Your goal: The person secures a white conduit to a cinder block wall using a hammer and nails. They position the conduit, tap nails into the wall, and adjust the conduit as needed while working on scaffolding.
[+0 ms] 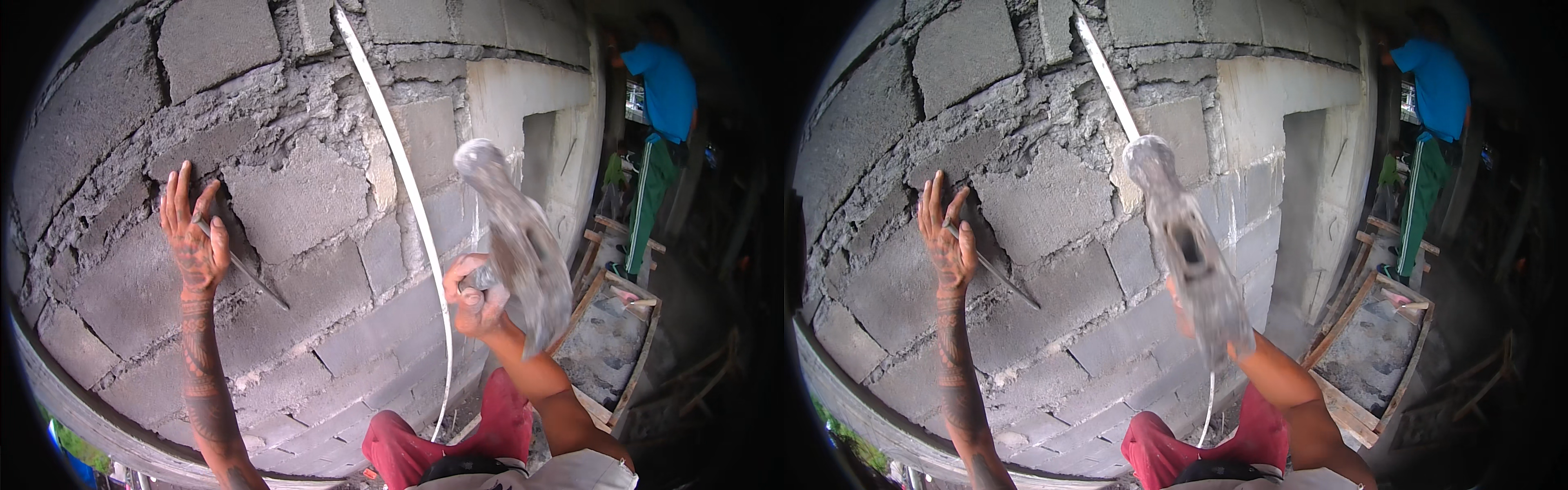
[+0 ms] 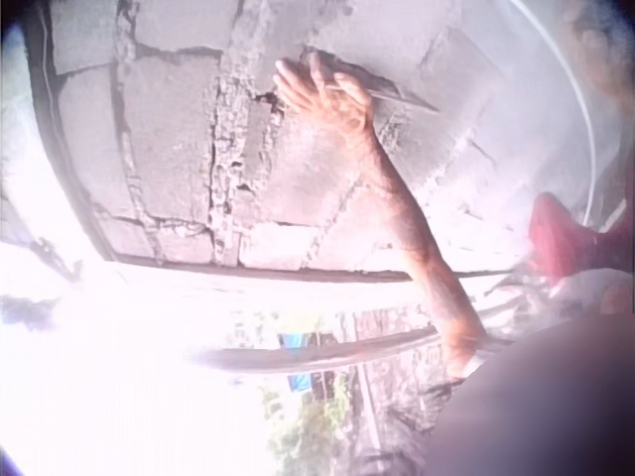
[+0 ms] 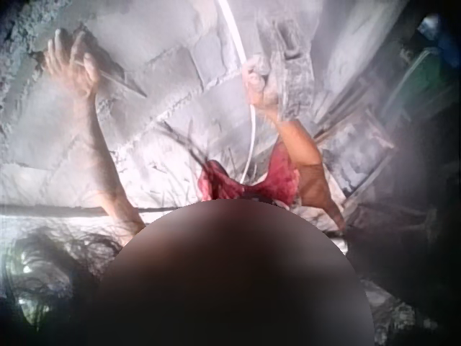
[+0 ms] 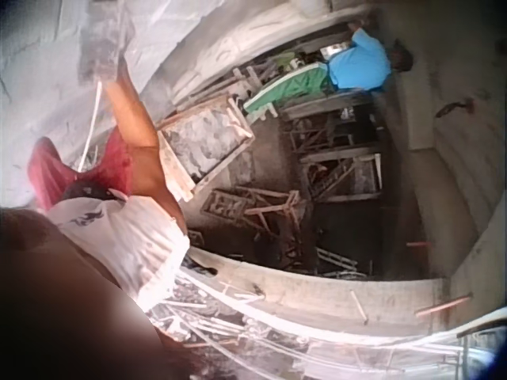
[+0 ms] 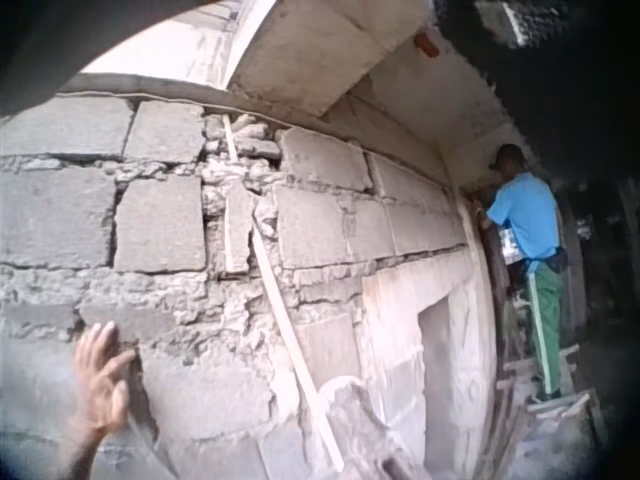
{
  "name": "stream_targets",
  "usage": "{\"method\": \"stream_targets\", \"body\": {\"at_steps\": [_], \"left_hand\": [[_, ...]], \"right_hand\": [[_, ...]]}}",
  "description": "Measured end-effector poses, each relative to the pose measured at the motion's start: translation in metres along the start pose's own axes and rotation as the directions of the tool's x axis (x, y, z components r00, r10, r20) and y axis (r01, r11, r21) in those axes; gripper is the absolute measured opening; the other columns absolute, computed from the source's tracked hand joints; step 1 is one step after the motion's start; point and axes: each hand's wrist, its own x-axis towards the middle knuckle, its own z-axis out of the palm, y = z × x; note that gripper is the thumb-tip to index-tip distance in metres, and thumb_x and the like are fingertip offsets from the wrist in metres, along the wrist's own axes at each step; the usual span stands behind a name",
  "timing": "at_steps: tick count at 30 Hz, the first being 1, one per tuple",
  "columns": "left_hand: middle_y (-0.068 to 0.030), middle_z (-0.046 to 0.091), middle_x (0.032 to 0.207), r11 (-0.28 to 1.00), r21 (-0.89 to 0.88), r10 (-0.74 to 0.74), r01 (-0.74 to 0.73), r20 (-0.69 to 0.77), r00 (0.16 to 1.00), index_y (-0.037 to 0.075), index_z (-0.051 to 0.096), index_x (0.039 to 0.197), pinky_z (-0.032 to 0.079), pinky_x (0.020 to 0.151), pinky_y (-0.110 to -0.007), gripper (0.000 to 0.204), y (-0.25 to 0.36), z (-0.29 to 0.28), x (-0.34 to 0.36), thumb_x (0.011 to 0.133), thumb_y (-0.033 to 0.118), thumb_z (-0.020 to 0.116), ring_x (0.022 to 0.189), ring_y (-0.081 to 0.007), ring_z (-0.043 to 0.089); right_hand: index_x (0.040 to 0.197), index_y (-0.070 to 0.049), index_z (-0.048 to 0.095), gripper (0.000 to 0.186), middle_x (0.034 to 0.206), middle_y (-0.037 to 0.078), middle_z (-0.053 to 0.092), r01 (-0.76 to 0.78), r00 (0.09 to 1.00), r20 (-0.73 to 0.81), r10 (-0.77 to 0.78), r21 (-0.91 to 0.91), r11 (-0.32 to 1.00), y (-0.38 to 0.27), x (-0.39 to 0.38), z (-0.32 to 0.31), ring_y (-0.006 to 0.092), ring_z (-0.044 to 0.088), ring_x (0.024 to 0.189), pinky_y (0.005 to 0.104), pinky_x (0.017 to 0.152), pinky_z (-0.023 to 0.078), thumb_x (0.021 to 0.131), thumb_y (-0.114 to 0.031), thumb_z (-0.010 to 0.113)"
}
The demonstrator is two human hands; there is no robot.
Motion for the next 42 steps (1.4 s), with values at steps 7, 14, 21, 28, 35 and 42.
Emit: {"method": "stream_targets", "body": {"at_steps": [7, 14, 21, 28, 35, 42], "left_hand": [[-0.0113, 0.039, 0.163, 0.999, -0.014, -0.034, 0.034, -0.009, 0.999, 0.016, 0.067, 0.132, 0.017, 0.125, -0.052, 0.046, 0.003, 0.000, 0.000, 0.101, 0.037, 0.042, 0.153, -0.0319, 0.029], [-0.0110, 0.041, 0.161, 0.995, -0.046, -0.093, 0.091, -0.032, 0.995, 0.017, 0.069, 0.129, 0.018, 0.126, -0.050, 0.046, 0.006, -0.001, 0.001, 0.090, 0.027, 0.047, 0.153, -0.0320, 0.031], [-0.0104, 0.040, 0.162, 0.996, -0.058, -0.065, 0.064, -0.024, 0.998, 0.016, 0.069, 0.129, 0.016, 0.126, -0.049, 0.049, 0.004, 0.000, 0.000, 0.084, 0.024, 0.050, 0.153, -0.0310, 0.030], [-0.0114, 0.040, 0.162, 0.997, -0.048, -0.069, 0.067, -0.047, 0.997, 0.016, 0.068, 0.130, 0.015, 0.126, -0.049, 0.048, 0.005, 0.000, 0.001, 0.086, 0.025, 0.050, 0.153, -0.0322, 0.030], [-0.0119, 0.043, 0.161, 0.996, -0.009, -0.086, 0.085, -0.033, 0.996, 0.017, 0.069, 0.130, 0.017, 0.126, -0.049, 0.046, 0.003, 0.005, -0.003, 0.094, 0.033, 0.045, 0.152, -0.0320, 0.032], [-0.0104, 0.043, 0.161, 0.999, 0.003, -0.046, 0.046, -0.053, 0.998, 0.018, 0.069, 0.131, 0.016, 0.127, -0.049, 0.047, 0.004, 0.003, 0.001, 0.094, 0.032, 0.043, 0.153, -0.0302, 0.031]], "right_hand": [[0.103, 0.002, 0.055, 0.036, 0.065, 0.016, 0.060, -0.323, 0.946, -0.165, 0.281, -0.592, 0.738, 0.053, 0.075, 0.048, 0.0294, 0.062, 0.059, 0.0478, 0.059, 0.048, 0.105, -0.033, 0.050], [0.098, 0.001, 0.052, 0.042, 0.066, 0.013, 0.059, -0.074, 0.990, -0.130, 0.046, -0.223, 0.972, 0.007, 0.049, 0.042, 0.0229, 0.060, 0.059, 0.0402, 0.055, 0.046, 0.105, -0.040, 0.052], [0.105, 0.004, 0.058, 0.041, 0.071, 0.023, 0.063, -0.443, 0.892, -0.222, 0.394, -0.607, 0.660, 0.049, 0.066, 0.046, 0.0443, 0.063, 0.068, 0.0507, 0.065, 0.049, 0.105, -0.036, 0.049], [0.098, -0.001, 0.059, 0.024, 0.065, 0.007, 0.058, -0.365, 0.931, -0.214, 0.297, -0.490, 0.791, 0.048, 0.034, 0.050, 0.0186, 0.056, 0.056, 0.0372, 0.055, 0.046, 0.104, -0.024, 0.057], [0.112, 0.000, 0.062, 0.020, 0.085, 0.016, 0.065, 0.074, 0.997, 0.063, -0.050, -0.477, 0.876, 0.057, -0.018, 0.033, 0.0220, 0.067, 0.070, 0.0351, 0.060, 0.052, 0.102, -0.017, 0.059], [0.099, 0.001, 0.057, 0.025, 0.072, 0.018, 0.061, -0.426, 0.903, -0.169, 0.395, -0.474, 0.771, 0.057, 0.030, 0.037, 0.0403, 0.062, 0.063, 0.0451, 0.056, 0.048, 0.104, -0.024, 0.054]]}}
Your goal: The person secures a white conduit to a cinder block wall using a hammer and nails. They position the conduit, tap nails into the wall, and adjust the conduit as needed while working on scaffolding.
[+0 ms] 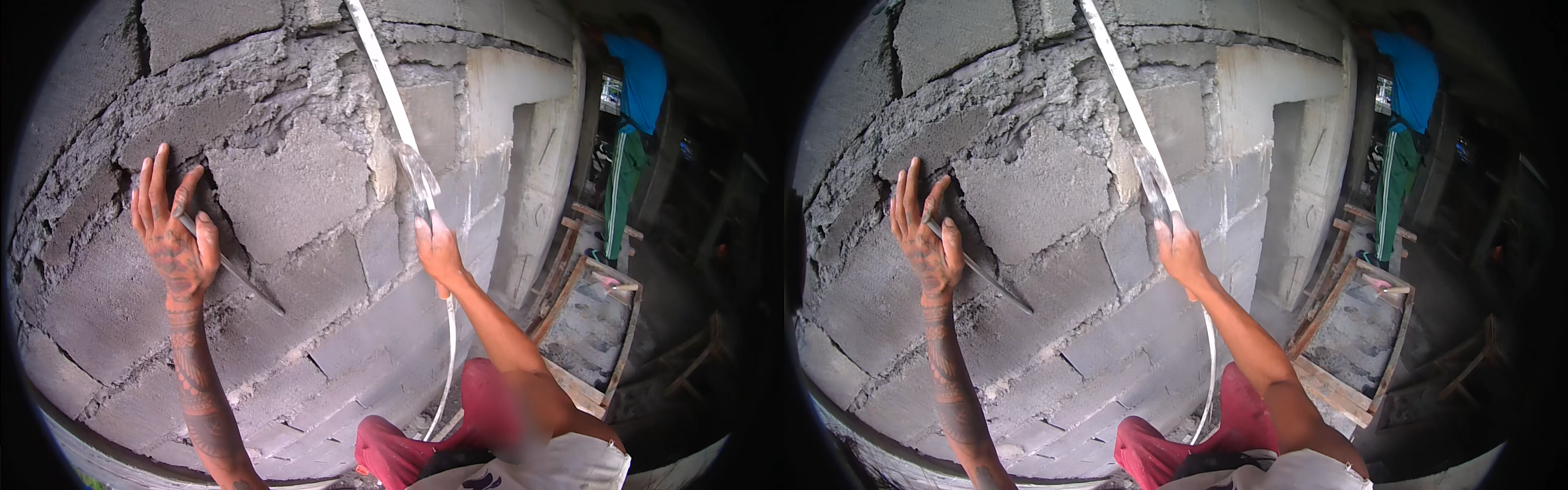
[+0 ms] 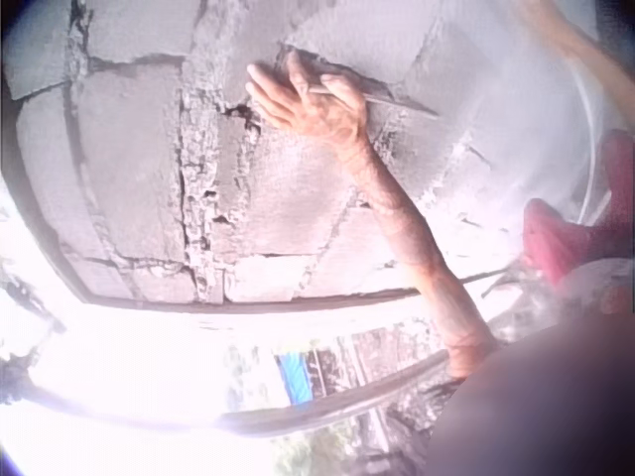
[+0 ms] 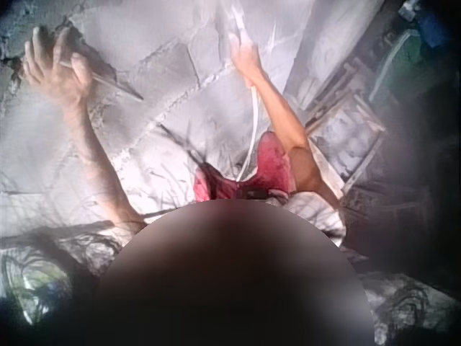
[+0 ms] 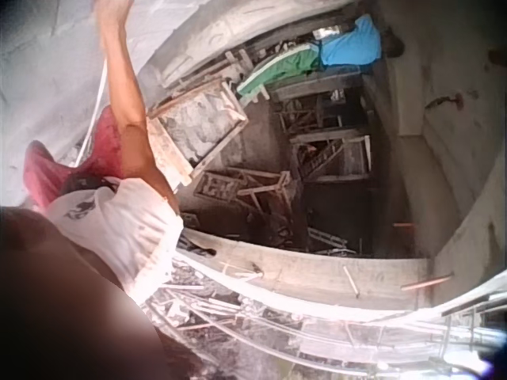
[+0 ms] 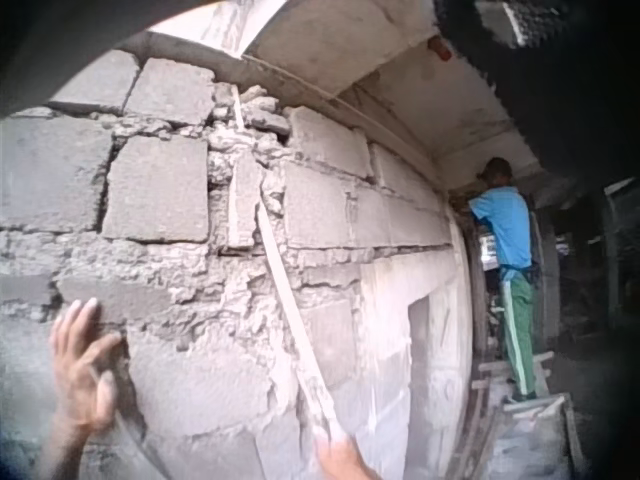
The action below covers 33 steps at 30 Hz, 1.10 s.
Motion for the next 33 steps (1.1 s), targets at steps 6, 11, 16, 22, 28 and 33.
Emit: {"method": "stream_targets", "body": {"at_steps": [6, 11, 16, 22, 28, 33], "left_hand": [[-0.0096, 0.042, 0.162, 1.000, 0.014, -0.009, 0.009, -0.001, 1.000, 0.019, 0.069, 0.132, 0.016, 0.127, -0.048, 0.050, -0.002, 0.003, -0.002, 0.090, 0.029, 0.043, 0.154, -0.0290, 0.030], [-0.0091, 0.042, 0.161, 1.000, -0.011, -0.021, 0.021, 0.008, 1.000, 0.019, 0.069, 0.133, 0.016, 0.127, -0.050, 0.051, -0.001, 0.002, -0.003, 0.088, 0.028, 0.045, 0.153, -0.0291, 0.030], [-0.0083, 0.041, 0.162, 1.000, 0.019, -0.025, 0.025, 0.010, 1.000, 0.019, 0.069, 0.133, 0.016, 0.127, -0.050, 0.052, -0.001, 0.000, -0.002, 0.087, 0.028, 0.046, 0.154, -0.0290, 0.030], [-0.0090, 0.041, 0.162, 1.000, 0.001, -0.001, 0.001, 0.008, 1.000, 0.019, 0.069, 0.133, 0.016, 0.127, -0.049, 0.051, -0.003, 0.003, -0.004, 0.089, 0.029, 0.045, 0.154, -0.0289, 0.030], [-0.0093, 0.042, 0.162, 0.999, -0.008, -0.042, 0.042, 0.028, 0.999, 0.019, 0.068, 0.133, 0.016, 0.127, -0.049, 0.052, -0.001, 0.001, -0.004, 0.086, 0.026, 0.046, 0.153, -0.0294, 0.031], [-0.0096, 0.042, 0.162, 1.000, -0.009, -0.001, 0.001, 0.005, 1.000, 0.019, 0.068, 0.134, 0.016, 0.127, -0.049, 0.050, -0.003, 0.003, -0.004, 0.090, 0.029, 0.046, 0.154, -0.0295, 0.030]], "right_hand": [[0.083, -0.001, 0.054, 0.029, 0.065, 0.007, 0.056, 0.439, 0.873, -0.246, -0.421, 0.020, 0.898, -0.002, -0.024, -0.006, 0.0216, 0.055, 0.059, 0.0382, 0.054, 0.045, 0.104, -0.022, 0.051], [0.088, 0.001, 0.055, 0.030, 0.067, 0.007, 0.055, -0.018, 1.000, -0.002, 0.023, 0.516, 0.856, 0.002, -0.011, 0.001, 0.0203, 0.053, 0.060, 0.0363, 0.057, 0.047, 0.104, -0.024, 0.052], [0.100, 0.004, 0.056, 0.040, 0.068, 0.018, 0.060, 0.011, 1.000, -0.029, -0.011, -0.024, 1.000, -0.019, -0.018, -0.021, 0.0330, 0.065, 0.061, 0.0440, 0.059, 0.050, 0.107, -0.035, 0.048], [0.102, 0.003, 0.056, 0.033, 0.068, 0.016, 0.060, 0.479, 0.877, -0.181, -0.444, 0.360, 0.800, -0.007, -0.026, -0.008, 0.0294, 0.063, 0.061, 0.0406, 0.057, 0.048, 0.106, -0.029, 0.052], [0.103, 0.002, 0.055, 0.036, 0.067, 0.022, 0.059, -0.103, 0.994, 0.021, 0.104, -0.044, 0.994, -0.004, -0.027, 0.000, 0.0397, 0.060, 0.064, 0.0488, 0.061, 0.047, 0.106, -0.034, 0.053], [0.099, -0.002, 0.057, 0.026, 0.069, 0.017, 0.055, 0.398, 0.915, -0.178, -0.363, 0.239, 0.886, 0.014, -0.058, -0.006, 0.0270, 0.053, 0.058, 0.0406, 0.058, 0.047, 0.105, -0.026, 0.049]]}}
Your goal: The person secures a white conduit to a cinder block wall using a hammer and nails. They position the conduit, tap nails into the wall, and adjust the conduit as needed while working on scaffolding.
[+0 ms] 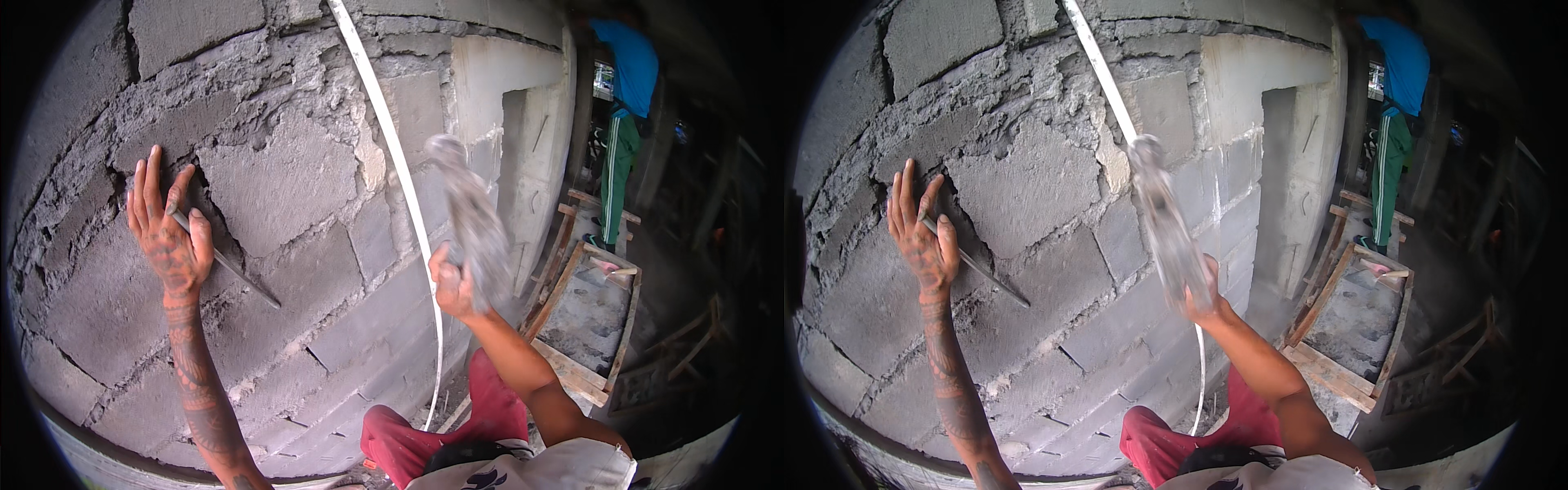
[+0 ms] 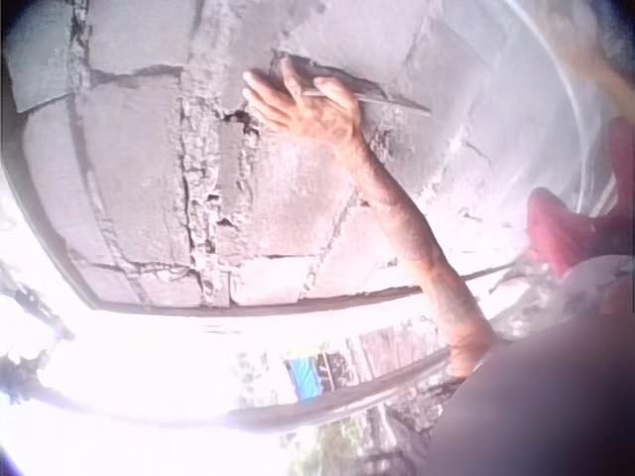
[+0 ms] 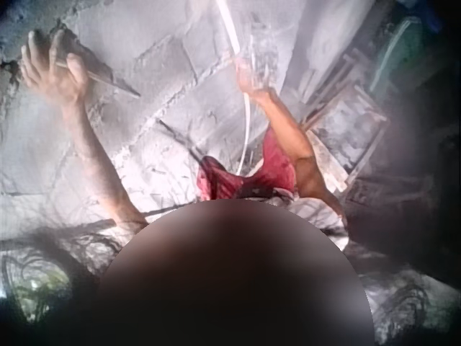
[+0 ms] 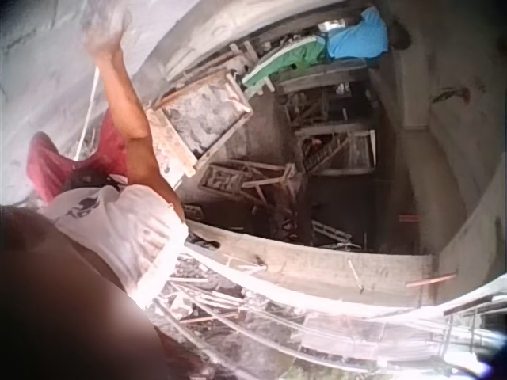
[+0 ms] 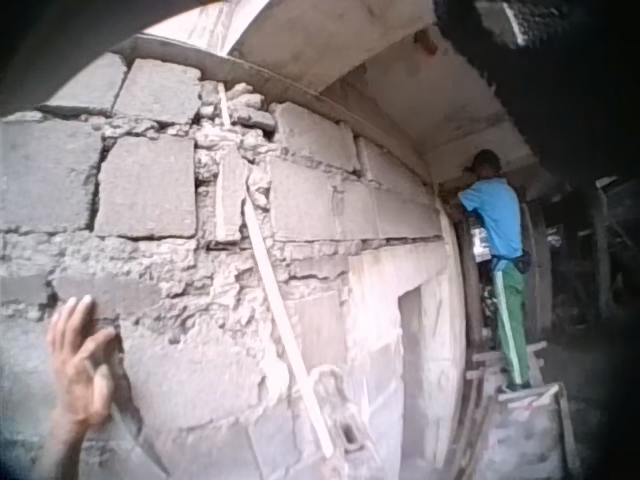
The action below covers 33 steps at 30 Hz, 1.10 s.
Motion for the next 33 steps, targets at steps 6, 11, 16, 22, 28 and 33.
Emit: {"method": "stream_targets", "body": {"at_steps": [6, 11, 16, 22, 28, 33], "left_hand": [[-0.0093, 0.041, 0.162, 1.000, -0.004, 0.003, -0.003, 0.028, 1.000, 0.019, 0.068, 0.135, 0.015, 0.127, -0.050, 0.049, 0.001, -0.002, -0.003, 0.092, 0.032, 0.046, 0.154, -0.0293, 0.030], [-0.0092, 0.041, 0.162, 1.000, 0.012, 0.021, -0.021, 0.007, 1.000, 0.019, 0.068, 0.134, 0.016, 0.126, -0.050, 0.050, -0.001, -0.001, -0.002, 0.093, 0.032, 0.043, 0.154, -0.0292, 0.030], [-0.0093, 0.042, 0.162, 1.000, 0.016, 0.025, -0.025, -0.008, 1.000, 0.020, 0.067, 0.135, 0.016, 0.126, -0.050, 0.050, -0.003, 0.002, -0.001, 0.094, 0.034, 0.042, 0.153, -0.0292, 0.031], [-0.0094, 0.042, 0.162, 1.000, -0.008, 0.021, -0.021, 0.004, 1.000, 0.020, 0.068, 0.135, 0.017, 0.126, -0.049, 0.049, -0.002, 0.000, 0.000, 0.097, 0.037, 0.042, 0.154, -0.0291, 0.031], [-0.0094, 0.042, 0.162, 0.999, 0.028, 0.038, -0.038, 0.000, 0.999, 0.019, 0.068, 0.136, 0.017, 0.126, -0.049, 0.050, -0.004, 0.002, -0.001, 0.098, 0.038, 0.040, 0.153, -0.0292, 0.031], [-0.0107, 0.042, 0.162, 0.998, 0.042, 0.053, -0.053, 0.008, 0.999, 0.018, 0.067, 0.137, 0.016, 0.126, -0.050, 0.053, -0.004, 0.002, 0.001, 0.099, 0.041, 0.037, 0.153, -0.0297, 0.031]], "right_hand": [[0.093, -0.001, 0.059, 0.032, 0.066, 0.013, 0.056, -0.404, 0.904, -0.005, 0.427, -0.336, 0.851, 0.018, 0.019, 0.026, 0.0268, 0.058, 0.061, 0.0415, 0.058, 0.047, 0.105, -0.031, 0.052], [0.092, -0.001, 0.058, 0.035, 0.064, 0.008, 0.056, -0.494, 0.867, 0.031, 0.498, -0.086, 0.865, -0.018, 0.001, 0.007, 0.0218, 0.057, 0.057, 0.0362, 0.054, 0.045, 0.105, -0.034, 0.053], [0.093, -0.002, 0.055, 0.033, 0.063, 0.007, 0.054, 0.206, 0.978, 0.009, -0.207, -0.151, 0.967, 0.005, -0.005, 0.013, 0.0200, 0.055, 0.054, 0.0362, 0.052, 0.044, 0.106, -0.032, 0.053], [0.105, 0.002, 0.061, 0.038, 0.071, 0.020, 0.062, -0.548, 0.809, 0.029, 0.588, -0.326, 0.770, 0.017, 0.007, 0.018, 0.0421, 0.062, 0.065, 0.0457, 0.064, 0.050, 0.105, -0.035, 0.052], [0.089, -0.004, 0.056, 0.027, 0.069, 0.007, 0.058, -0.035, 0.999, 0.003, 0.035, -0.002, 0.999, 0.005, -0.026, 0.007, 0.0154, 0.051, 0.055, 0.0328, 0.053, 0.042, 0.104, -0.023, 0.045], [0.094, 0.001, 0.057, 0.033, 0.067, 0.014, 0.056, -0.478, 0.857, 0.078, 0.509, -0.245, 0.843, 0.035, -0.005, 0.018, 0.0257, 0.055, 0.060, 0.0407, 0.058, 0.046, 0.105, -0.030, 0.050]]}}
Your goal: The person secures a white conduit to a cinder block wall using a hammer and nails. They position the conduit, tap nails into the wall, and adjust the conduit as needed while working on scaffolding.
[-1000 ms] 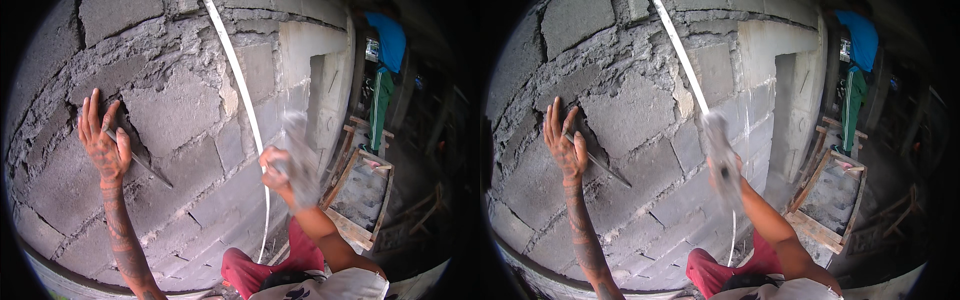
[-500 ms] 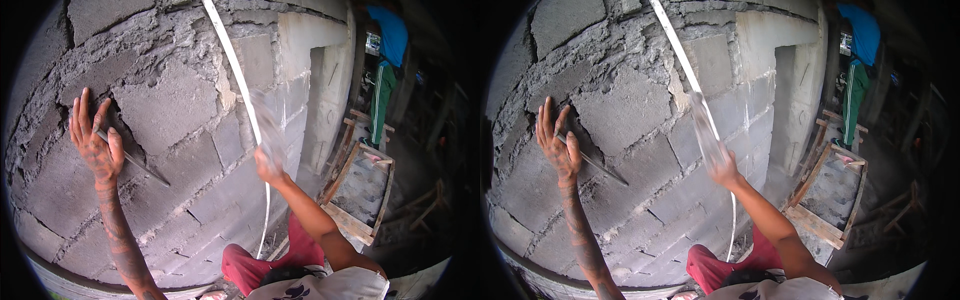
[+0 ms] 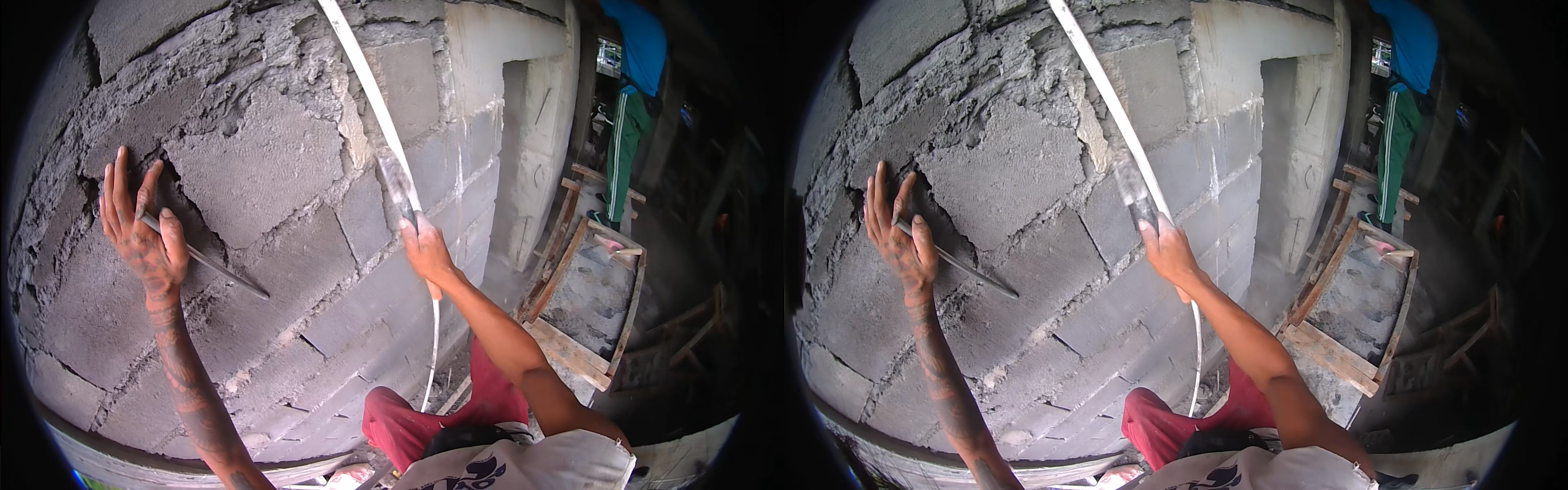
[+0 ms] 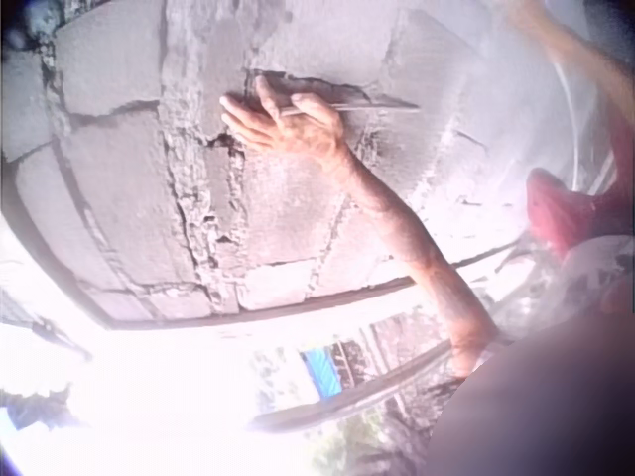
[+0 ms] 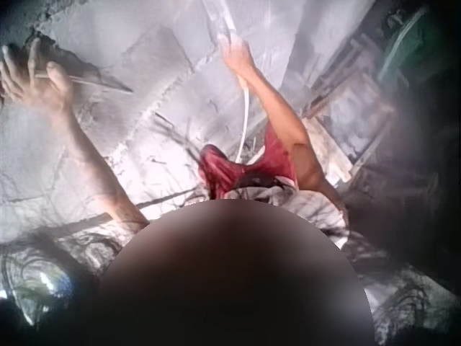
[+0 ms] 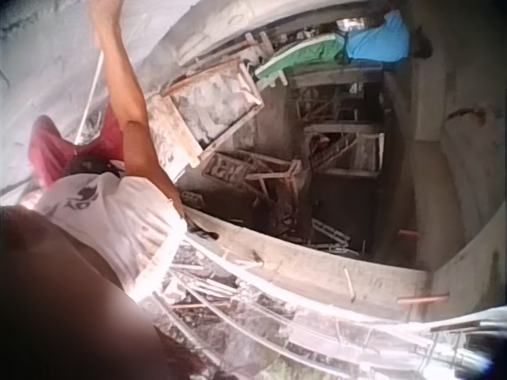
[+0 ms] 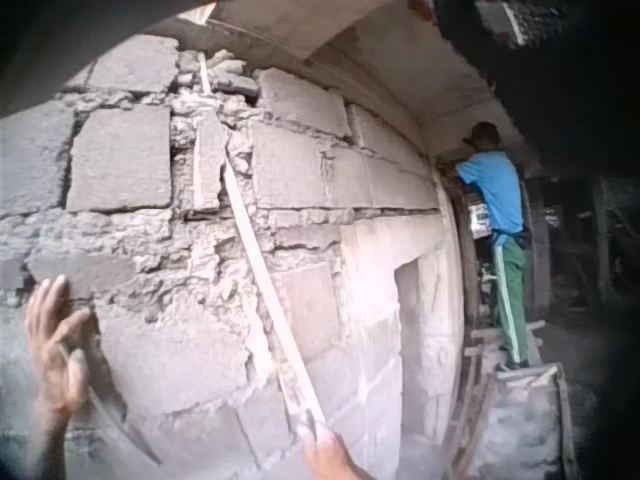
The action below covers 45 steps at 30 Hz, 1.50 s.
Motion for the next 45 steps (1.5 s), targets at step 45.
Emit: {"method": "stream_targets", "body": {"at_steps": [45], "left_hand": [[-0.0174, 0.039, 0.162, 1.000, -0.003, -0.028, 0.028, 0.073, 0.997, 0.006, 0.064, 0.136, 0.015, 0.123, -0.059, 0.065, 0.007, 0.003, 0.005, 0.100, 0.052, 0.036, 0.153, -0.0378, 0.027]], "right_hand": [[0.094, 0.001, 0.072, 0.028, 0.073, 0.002, 0.065, -0.144, 0.973, -0.137, 0.188, 0.279, 0.949, 0.130, 0.022, 0.046, 0.0104, 0.059, 0.069, 0.0349, 0.062, 0.050, 0.089, -0.025, 0.082]]}}
